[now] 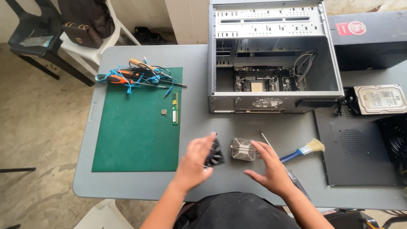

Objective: Cleaning a CPU heatsink and cooling fan using a brush to remove dust

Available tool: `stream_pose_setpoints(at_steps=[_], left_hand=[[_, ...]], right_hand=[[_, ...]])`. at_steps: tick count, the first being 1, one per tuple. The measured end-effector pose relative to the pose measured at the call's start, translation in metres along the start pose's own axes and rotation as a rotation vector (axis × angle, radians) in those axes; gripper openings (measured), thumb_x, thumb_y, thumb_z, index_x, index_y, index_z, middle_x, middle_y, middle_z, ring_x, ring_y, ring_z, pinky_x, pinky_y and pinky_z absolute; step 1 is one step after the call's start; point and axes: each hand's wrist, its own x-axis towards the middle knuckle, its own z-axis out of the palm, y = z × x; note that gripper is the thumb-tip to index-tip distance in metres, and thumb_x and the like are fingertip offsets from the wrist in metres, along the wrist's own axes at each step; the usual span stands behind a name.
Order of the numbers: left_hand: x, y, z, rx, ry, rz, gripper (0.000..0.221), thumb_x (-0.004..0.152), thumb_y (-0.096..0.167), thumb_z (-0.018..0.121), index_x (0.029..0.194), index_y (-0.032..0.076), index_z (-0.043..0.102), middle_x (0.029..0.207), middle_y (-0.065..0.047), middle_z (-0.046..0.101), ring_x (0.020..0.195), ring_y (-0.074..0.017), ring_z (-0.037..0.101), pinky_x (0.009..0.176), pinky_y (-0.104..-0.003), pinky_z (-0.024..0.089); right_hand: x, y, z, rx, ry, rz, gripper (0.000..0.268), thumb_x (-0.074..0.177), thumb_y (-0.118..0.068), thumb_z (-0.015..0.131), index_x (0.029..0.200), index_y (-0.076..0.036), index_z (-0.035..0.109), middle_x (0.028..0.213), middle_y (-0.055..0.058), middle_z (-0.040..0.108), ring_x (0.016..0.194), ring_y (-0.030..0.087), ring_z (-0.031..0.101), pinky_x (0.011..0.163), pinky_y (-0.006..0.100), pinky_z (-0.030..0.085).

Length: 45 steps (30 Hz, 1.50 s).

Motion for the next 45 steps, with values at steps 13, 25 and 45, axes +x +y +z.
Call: stream_pose_setpoints(at_steps=[13,25,45], left_hand=[[0.035,0.076,0.058,-1.066,-0.155,-0.746,0.100,0.075,0.012,0.073,0.159,0.011,0.019,0.151,-0.004,0.052,0.130,-0.0157,0.056,0.095,-0.031,0.061],[0.018,0.009,0.132,-1.152,-0.161,-0.890,0.054,0.092,0.004,0.069,0.144,0.010,0.055,0.125,-0.014,0.070,0.110,-0.0231,0.070,0.088,-0.030,0.063],[0.044,0.007,0.076,-1.255,-0.110,-1.060,0.101,0.085,0.042,0.082,0.159,0.005,0.024,0.154,-0.030,0.039,0.135,-0.0448,0.048,0.111,-0.049,0.044]], right_hand=[[0.015,0.009,-0.029,0.549,-0.038,0.532,0.044,0.091,-0.018,0.062,0.134,-0.009,0.068,0.089,0.009,0.072,0.059,0.019,0.063,0.064,0.030,0.054],[0.051,0.020,0.014,-0.606,-0.355,0.134,0.089,0.063,-0.026,0.084,0.142,-0.013,0.044,0.131,0.003,0.055,0.129,0.026,0.048,0.094,0.040,0.056],[0.077,-0.003,0.009,-0.721,-0.499,0.074,0.094,0.064,-0.031,0.088,0.146,-0.013,0.045,0.126,0.003,0.059,0.122,0.022,0.053,0.111,0.051,0.037]])
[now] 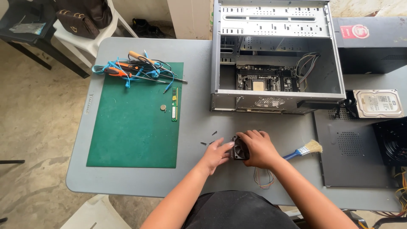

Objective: Cleaning a CPU heatsink and cooling fan using a brush to remove dust

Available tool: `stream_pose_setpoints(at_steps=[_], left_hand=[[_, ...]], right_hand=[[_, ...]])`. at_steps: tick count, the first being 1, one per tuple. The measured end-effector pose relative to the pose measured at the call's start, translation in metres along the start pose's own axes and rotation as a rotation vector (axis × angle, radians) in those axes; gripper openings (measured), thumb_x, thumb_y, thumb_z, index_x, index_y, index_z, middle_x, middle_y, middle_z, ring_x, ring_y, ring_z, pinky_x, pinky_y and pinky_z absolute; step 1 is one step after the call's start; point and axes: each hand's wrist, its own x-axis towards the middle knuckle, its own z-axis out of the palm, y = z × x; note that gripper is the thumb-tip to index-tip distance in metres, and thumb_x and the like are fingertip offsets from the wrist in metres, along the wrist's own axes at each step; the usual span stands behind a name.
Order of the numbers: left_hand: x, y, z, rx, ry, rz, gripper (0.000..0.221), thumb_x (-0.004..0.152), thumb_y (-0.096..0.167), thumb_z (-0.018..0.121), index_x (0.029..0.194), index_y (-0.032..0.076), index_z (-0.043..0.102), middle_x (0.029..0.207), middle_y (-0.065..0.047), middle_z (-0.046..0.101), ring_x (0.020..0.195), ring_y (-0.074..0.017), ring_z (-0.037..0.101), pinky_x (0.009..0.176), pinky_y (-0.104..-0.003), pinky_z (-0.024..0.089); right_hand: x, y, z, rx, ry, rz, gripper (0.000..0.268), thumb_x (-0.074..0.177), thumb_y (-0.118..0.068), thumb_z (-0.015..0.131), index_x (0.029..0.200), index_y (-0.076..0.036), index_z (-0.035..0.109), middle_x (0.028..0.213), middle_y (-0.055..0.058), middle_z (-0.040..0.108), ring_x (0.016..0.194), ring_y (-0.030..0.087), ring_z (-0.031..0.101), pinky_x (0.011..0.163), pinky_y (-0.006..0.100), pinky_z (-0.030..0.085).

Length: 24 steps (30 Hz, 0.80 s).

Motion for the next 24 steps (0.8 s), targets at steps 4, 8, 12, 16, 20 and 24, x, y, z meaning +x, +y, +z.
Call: stream_pose_setpoints(at_steps=[4,8,12,16,20,24], left_hand=[[0.020,0.004,0.004,-0.181,-0.259,0.019,0.082,0.083,0.027,0.087,0.151,0.020,0.043,0.129,-0.031,0.060,0.102,-0.0510,0.068,0.081,-0.059,0.060],[0.013,0.015,0.009,-0.230,-0.227,0.027,0.066,0.086,0.014,0.079,0.144,0.015,0.050,0.122,-0.032,0.064,0.095,-0.0468,0.071,0.076,-0.056,0.062],[-0.014,0.032,0.012,-0.259,-0.251,0.071,0.060,0.085,0.013,0.079,0.139,0.013,0.054,0.118,-0.029,0.067,0.099,-0.0472,0.070,0.078,-0.060,0.061],[-0.036,0.043,0.017,-0.267,-0.274,0.086,0.060,0.084,0.012,0.079,0.139,0.012,0.055,0.117,-0.028,0.068,0.099,-0.0467,0.071,0.078,-0.060,0.062],[-0.064,0.052,0.029,-0.279,-0.288,0.132,0.055,0.091,0.027,0.071,0.140,0.013,0.053,0.119,-0.024,0.068,0.103,-0.0428,0.070,0.081,-0.059,0.062],[-0.069,0.043,0.036,-0.341,-0.285,0.153,0.050,0.102,0.046,0.049,0.142,0.016,0.050,0.129,-0.024,0.064,0.114,-0.0444,0.065,0.088,-0.060,0.060]], right_hand=[[-0.010,-0.004,-0.038,0.050,0.009,0.016,0.101,0.061,-0.037,0.089,0.147,-0.015,0.042,0.124,0.002,0.058,0.121,0.021,0.052,0.111,0.052,0.039],[-0.027,0.012,-0.074,0.507,0.085,-0.030,0.086,0.081,-0.054,0.073,0.147,-0.005,0.045,0.127,0.017,0.066,0.124,0.036,0.059,0.107,0.059,0.042],[-0.049,0.012,-0.112,0.769,0.162,-0.097,0.054,0.092,-0.038,0.063,0.136,-0.006,0.062,0.124,0.019,0.072,0.121,0.042,0.063,0.103,0.056,0.047],[-0.065,0.006,-0.131,0.797,0.170,-0.122,0.049,0.093,-0.036,0.060,0.132,-0.007,0.066,0.123,0.020,0.073,0.120,0.044,0.064,0.102,0.057,0.047],[-0.071,-0.005,-0.125,0.435,0.224,-0.236,0.077,0.073,-0.047,0.084,0.138,-0.014,0.058,0.124,0.009,0.069,0.117,0.034,0.062,0.101,0.053,0.047],[-0.076,-0.026,-0.125,0.140,0.286,-0.240,0.088,0.063,-0.046,0.091,0.139,-0.019,0.054,0.123,0.001,0.061,0.115,0.025,0.055,0.097,0.048,0.046]])
